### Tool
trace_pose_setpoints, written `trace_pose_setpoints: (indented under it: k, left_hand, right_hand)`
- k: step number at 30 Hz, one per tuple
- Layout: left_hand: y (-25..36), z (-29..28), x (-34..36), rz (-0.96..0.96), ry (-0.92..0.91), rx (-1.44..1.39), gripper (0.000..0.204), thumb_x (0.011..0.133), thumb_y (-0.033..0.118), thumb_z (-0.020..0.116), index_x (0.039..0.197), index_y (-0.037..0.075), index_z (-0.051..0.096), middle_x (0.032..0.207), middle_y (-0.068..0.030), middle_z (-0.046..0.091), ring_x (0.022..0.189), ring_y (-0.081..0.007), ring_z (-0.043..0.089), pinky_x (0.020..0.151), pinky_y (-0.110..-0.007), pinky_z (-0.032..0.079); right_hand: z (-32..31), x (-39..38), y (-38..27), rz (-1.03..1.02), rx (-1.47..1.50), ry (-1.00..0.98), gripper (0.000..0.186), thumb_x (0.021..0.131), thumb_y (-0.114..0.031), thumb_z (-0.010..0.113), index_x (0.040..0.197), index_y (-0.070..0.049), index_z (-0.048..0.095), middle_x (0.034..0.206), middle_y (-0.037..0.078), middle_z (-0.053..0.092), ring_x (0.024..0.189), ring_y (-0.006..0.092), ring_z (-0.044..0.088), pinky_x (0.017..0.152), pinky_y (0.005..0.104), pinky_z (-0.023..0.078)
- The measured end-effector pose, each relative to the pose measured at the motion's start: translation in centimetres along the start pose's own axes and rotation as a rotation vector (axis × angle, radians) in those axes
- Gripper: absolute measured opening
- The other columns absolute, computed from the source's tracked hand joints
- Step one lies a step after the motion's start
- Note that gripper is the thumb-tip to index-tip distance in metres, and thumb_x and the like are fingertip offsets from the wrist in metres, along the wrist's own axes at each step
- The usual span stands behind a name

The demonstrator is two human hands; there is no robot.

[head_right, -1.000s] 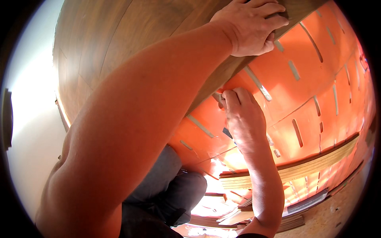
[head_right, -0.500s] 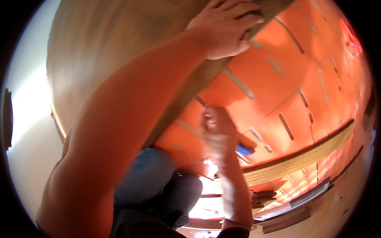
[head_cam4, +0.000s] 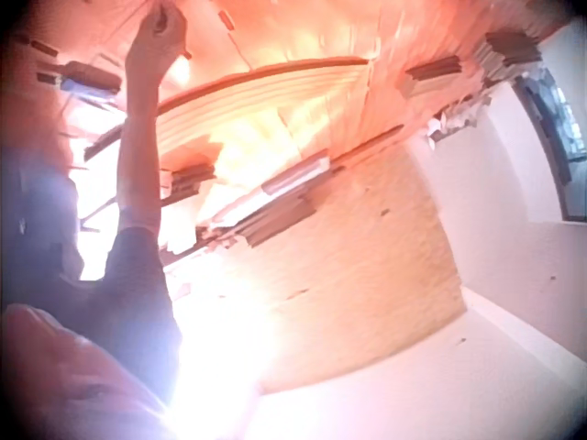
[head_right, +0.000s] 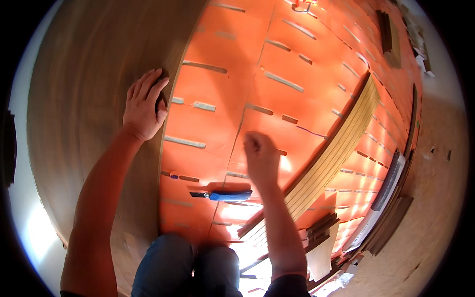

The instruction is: The person installs wooden floorboards onto an orange underlayment by using a utility knife to trim the edges and align them into place.

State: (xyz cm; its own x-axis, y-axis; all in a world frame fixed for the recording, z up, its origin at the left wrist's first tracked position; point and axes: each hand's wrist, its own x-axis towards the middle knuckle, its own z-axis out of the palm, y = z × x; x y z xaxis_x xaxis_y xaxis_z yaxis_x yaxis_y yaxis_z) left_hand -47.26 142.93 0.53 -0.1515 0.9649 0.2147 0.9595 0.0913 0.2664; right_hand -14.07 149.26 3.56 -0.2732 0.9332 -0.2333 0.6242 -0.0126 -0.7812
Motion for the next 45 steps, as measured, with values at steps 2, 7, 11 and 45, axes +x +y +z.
trace_pose_setpoints:
  k: [2, 7, 11, 45]
  left_hand:
    - [-0.2, -0.1, -0.1, -0.002, -0.008, 0.007, 0.056, 0.085, 0.014, 0.058, 0.140, 0.012, 0.054, 0.153, -0.0101, 0.048, 0.143, -0.0312, 0.045, 0.117, -0.050, 0.036]
    - [0.0, -0.3, 0.1, 0.010, -0.015, 0.006, 0.057, 0.083, 0.015, 0.058, 0.140, 0.012, 0.054, 0.152, -0.0109, 0.049, 0.143, -0.0318, 0.046, 0.116, -0.051, 0.036]
    - [0.1, 0.0, 0.2, 0.004, -0.025, -0.009, 0.058, 0.083, 0.015, 0.058, 0.141, 0.013, 0.053, 0.152, -0.0112, 0.048, 0.143, -0.0323, 0.045, 0.116, -0.052, 0.036]
    - [1.3, 0.5, 0.9, 0.033, -0.033, 0.000, 0.056, 0.084, 0.021, 0.056, 0.139, 0.012, 0.055, 0.153, -0.0130, 0.047, 0.143, -0.0340, 0.043, 0.117, -0.053, 0.033]
  right_hand:
    - [-2.1, 3.9, -0.9, 0.104, 0.027, 0.038, 0.017, 0.097, -0.014, 0.068, 0.103, 0.001, 0.073, 0.075, 0.008, 0.070, 0.067, 0.0120, 0.065, 0.064, 0.0282, 0.053]
    - [-2.3, 12.4, -3.3, -0.008, -0.131, 0.116, 0.019, 0.096, -0.016, 0.068, 0.102, 0.002, 0.072, 0.080, 0.011, 0.072, 0.071, 0.0181, 0.068, 0.069, 0.0332, 0.055]
    - [-0.8, 17.3, -3.4, -0.060, -0.233, 0.125, 0.019, 0.096, -0.015, 0.067, 0.105, 0.000, 0.072, 0.090, 0.014, 0.073, 0.080, 0.0262, 0.070, 0.075, 0.0381, 0.057]
    - [5.2, 19.7, -4.0, -0.430, -0.588, 0.127, 0.017, 0.087, -0.012, 0.072, 0.099, -0.002, 0.064, 0.104, 0.019, 0.064, 0.096, 0.0371, 0.069, 0.077, 0.0471, 0.063]
